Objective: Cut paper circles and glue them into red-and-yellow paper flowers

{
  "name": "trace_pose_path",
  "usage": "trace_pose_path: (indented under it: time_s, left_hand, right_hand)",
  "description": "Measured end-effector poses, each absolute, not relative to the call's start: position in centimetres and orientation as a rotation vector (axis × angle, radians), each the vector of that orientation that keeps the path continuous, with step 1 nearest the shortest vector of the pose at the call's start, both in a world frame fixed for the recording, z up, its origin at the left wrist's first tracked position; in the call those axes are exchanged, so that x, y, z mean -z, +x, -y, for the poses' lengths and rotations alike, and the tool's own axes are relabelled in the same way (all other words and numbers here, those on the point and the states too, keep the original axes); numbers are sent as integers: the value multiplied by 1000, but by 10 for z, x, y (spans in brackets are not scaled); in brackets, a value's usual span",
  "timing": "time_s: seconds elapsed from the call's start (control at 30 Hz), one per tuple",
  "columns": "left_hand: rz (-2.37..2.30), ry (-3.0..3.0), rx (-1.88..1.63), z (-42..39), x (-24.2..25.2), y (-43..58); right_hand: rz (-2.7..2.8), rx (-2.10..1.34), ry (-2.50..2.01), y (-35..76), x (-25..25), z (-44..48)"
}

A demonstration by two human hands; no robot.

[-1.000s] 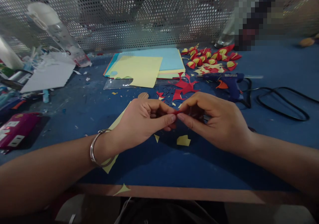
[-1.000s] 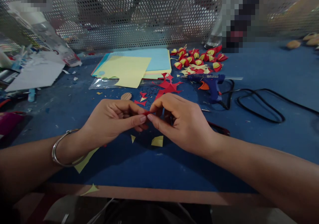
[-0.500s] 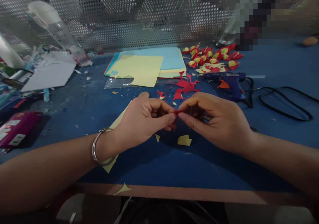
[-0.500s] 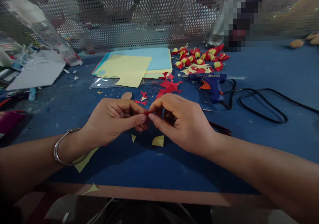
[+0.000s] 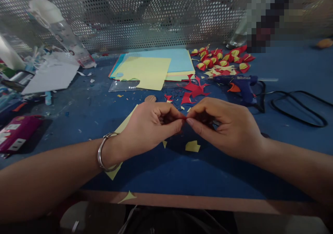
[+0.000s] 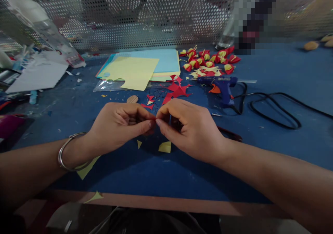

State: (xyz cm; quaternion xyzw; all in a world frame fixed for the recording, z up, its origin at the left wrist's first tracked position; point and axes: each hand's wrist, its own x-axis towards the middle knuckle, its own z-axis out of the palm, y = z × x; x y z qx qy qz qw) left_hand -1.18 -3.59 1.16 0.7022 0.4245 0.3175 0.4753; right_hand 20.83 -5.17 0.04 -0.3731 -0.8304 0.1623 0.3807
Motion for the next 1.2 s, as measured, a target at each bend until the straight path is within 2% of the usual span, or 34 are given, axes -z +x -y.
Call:
trace_pose_path:
  time_s: [0.27,0.57,0.93,1.2]
  left_hand:
    - [-1004,1933,-754,35,-14,-15]
    - [-949,1687,-833,28,-9,-16]
    - [-917,2046,-1004,35,-11,-15]
    - [-925,2049,-968,36,-9,-18]
  right_hand:
    - [2124,-512,-978,208,-3,53]
    - [2035,-574,-1040,209,-6,50]
    - [1829,-1067,-1128,206,-17,48]
    - [1633,-1411,-1097,208,-14,45]
